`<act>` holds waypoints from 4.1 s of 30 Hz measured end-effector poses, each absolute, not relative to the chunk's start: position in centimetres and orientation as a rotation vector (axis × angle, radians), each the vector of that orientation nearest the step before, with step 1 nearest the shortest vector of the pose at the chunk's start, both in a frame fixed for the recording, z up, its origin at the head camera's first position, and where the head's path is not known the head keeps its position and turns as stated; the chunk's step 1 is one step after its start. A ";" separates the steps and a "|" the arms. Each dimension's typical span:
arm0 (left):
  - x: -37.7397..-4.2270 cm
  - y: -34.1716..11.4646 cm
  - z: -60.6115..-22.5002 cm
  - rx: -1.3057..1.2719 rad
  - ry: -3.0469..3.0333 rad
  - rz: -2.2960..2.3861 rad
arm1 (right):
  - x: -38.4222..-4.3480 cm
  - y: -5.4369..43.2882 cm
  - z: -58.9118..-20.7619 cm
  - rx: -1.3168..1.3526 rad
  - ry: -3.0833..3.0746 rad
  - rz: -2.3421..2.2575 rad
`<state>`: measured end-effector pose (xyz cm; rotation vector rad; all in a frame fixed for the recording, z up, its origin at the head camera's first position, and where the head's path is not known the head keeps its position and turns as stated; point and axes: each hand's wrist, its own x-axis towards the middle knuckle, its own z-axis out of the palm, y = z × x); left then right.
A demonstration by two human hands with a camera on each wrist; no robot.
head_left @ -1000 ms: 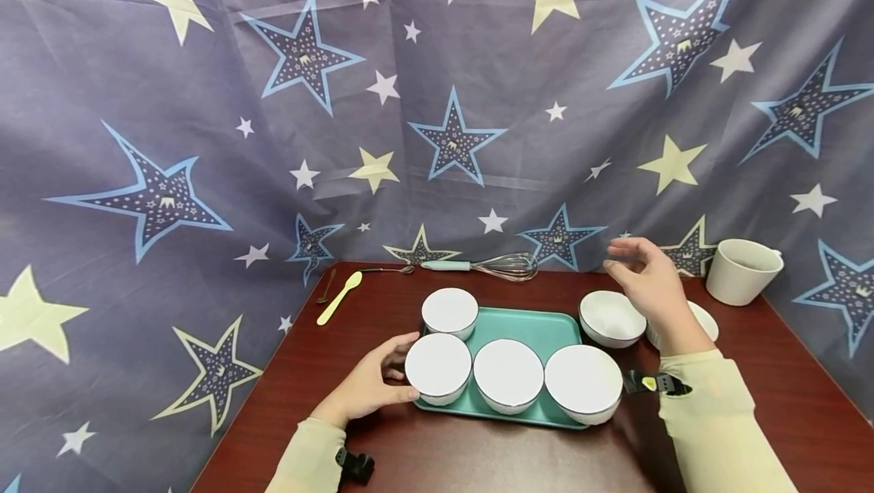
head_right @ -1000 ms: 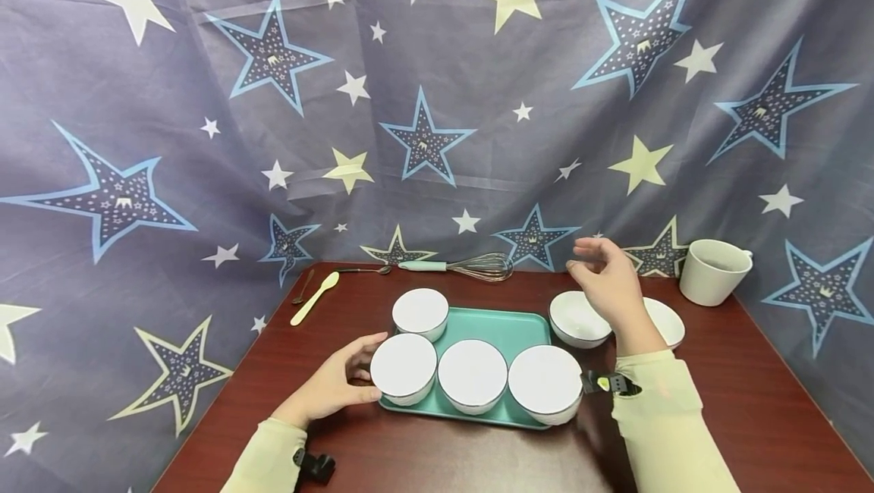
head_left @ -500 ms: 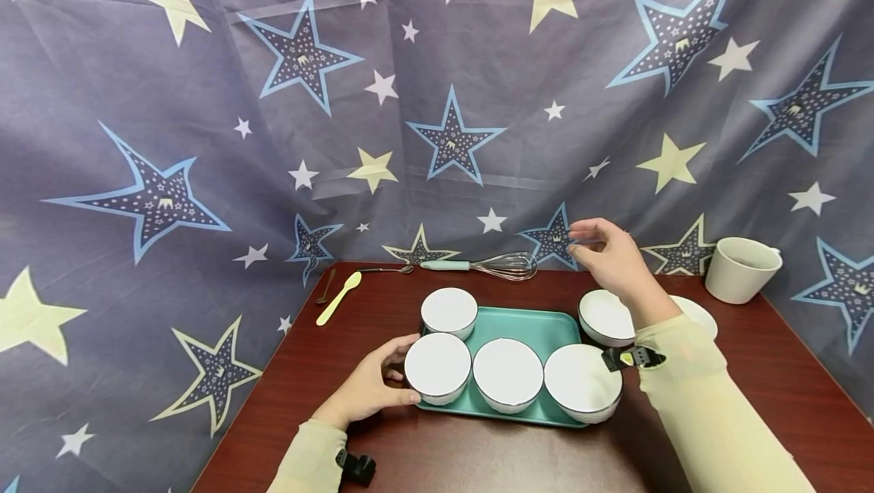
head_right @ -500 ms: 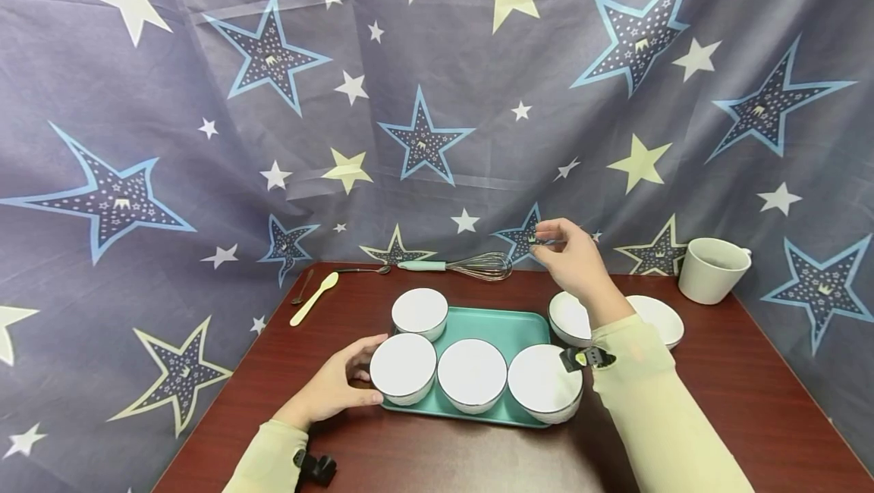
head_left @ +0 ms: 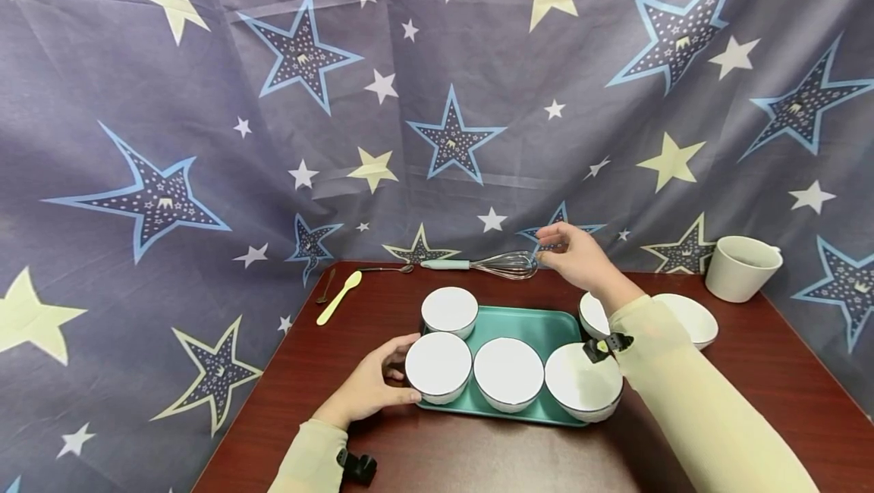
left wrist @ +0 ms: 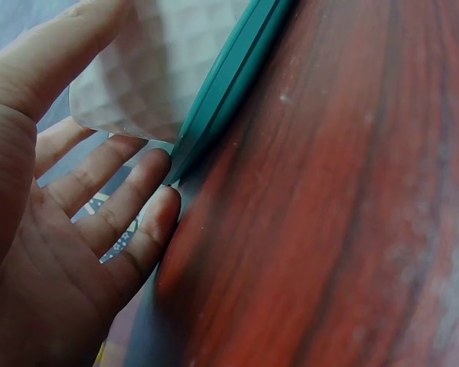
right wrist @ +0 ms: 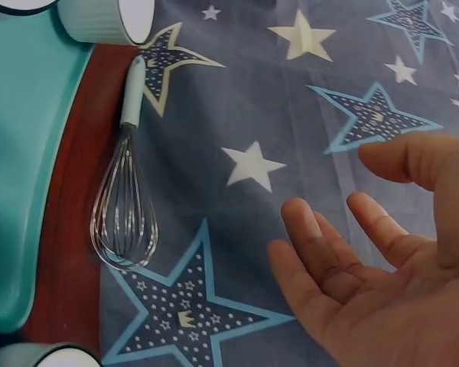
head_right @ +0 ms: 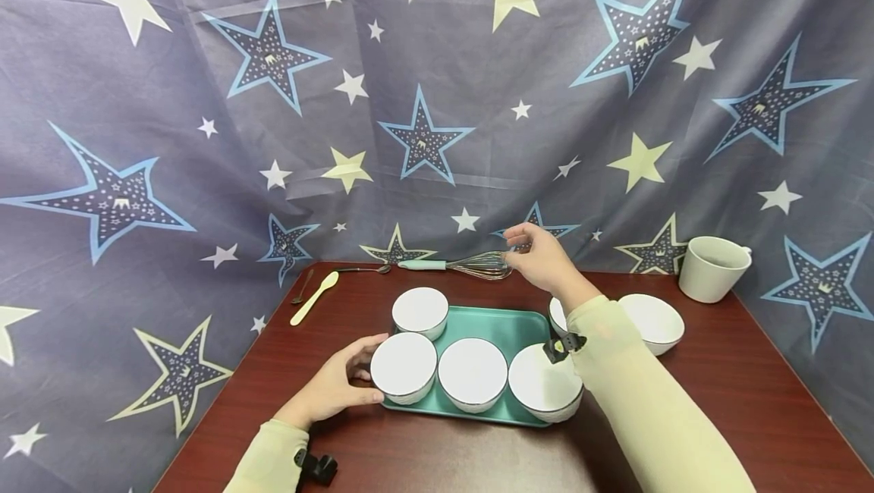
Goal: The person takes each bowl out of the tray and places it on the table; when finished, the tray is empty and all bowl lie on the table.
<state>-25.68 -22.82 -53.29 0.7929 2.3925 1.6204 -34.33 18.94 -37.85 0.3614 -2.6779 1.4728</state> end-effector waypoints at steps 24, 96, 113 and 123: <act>-25.6 -23.1 -53.3 0.798 2.401 1.620 | -37.5 12.1 -39.1 0.497 -2.864 1.528; -25.8 -22.9 -53.6 0.796 2.443 1.588 | -39.7 7.7 -44.3 0.484 -3.292 1.840; -25.7 -23.0 -53.5 0.797 2.427 1.599 | -39.7 8.5 -43.5 0.409 -3.204 1.924; -25.7 -23.0 -53.5 0.795 2.432 1.594 | -39.1 10.4 -42.5 0.466 -3.085 1.955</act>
